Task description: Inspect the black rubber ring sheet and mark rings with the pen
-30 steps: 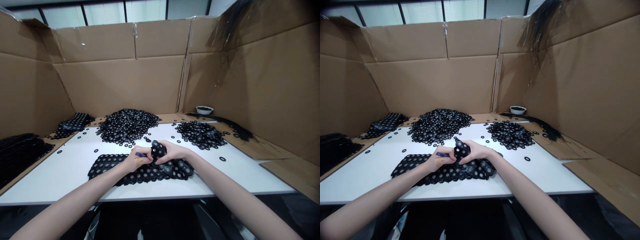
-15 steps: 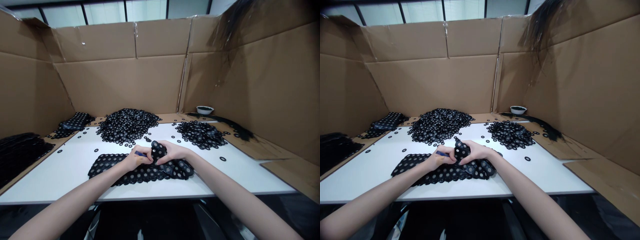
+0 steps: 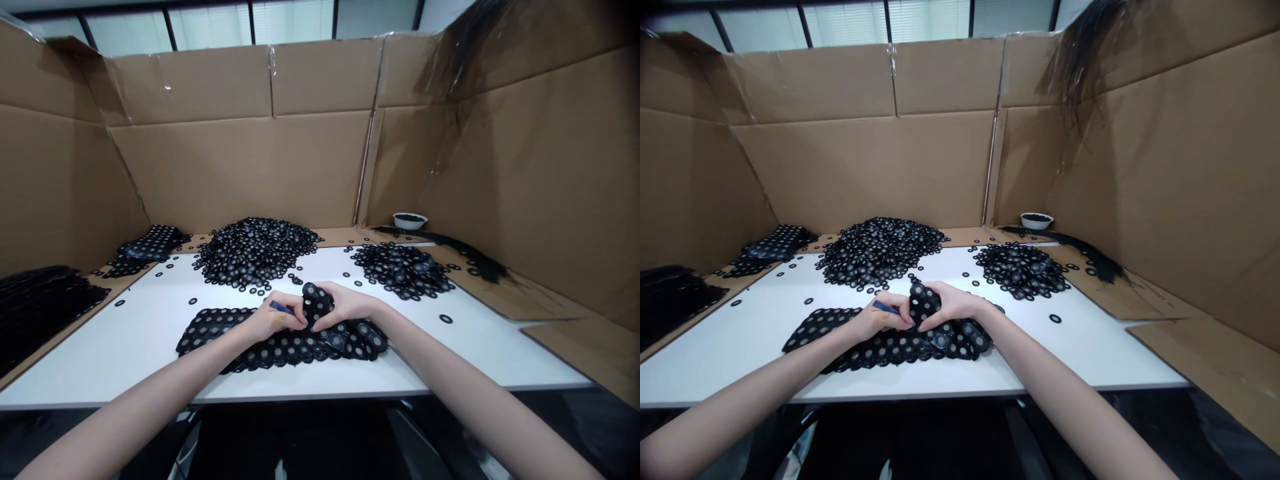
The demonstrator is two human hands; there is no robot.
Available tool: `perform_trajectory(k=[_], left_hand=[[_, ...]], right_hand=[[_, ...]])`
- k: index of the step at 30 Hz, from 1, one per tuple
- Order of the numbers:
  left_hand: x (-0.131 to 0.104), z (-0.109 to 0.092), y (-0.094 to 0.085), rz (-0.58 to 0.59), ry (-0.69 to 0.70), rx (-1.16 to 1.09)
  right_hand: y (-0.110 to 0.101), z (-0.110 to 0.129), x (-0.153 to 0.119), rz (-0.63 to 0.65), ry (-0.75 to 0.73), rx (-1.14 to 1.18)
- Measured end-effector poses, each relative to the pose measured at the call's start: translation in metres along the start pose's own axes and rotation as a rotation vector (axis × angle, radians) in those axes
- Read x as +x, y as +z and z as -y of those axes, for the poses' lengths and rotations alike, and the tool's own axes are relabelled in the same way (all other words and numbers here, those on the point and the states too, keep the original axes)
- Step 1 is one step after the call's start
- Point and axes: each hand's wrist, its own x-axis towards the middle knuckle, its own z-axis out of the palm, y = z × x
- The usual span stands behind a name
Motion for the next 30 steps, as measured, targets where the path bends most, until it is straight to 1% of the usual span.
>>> perform_trajectory(k=[8,21,26,30], left_hand=[[0.0014,0.0057,-0.002,0.019,-0.023,0.008],[0.0,0.0014,0.0019,-0.003,0.011,-0.006],[-0.0007,-0.001,0.0031,-0.015,0.028,0.026],[-0.0007,0.0007,0.0026,-0.007,0.041,0.03]], right_hand=[[0.0003,-0.0014,0.0003,0.01,-0.014,0.017],[-0.0009,-0.0025,0.0008,0.007,0.026,-0.022],[-0.0011,-0.004,0.0011,0.029,0.008,0.015],[-0.0014,-0.0031,0.0008,0.013,0.018,0.013]])
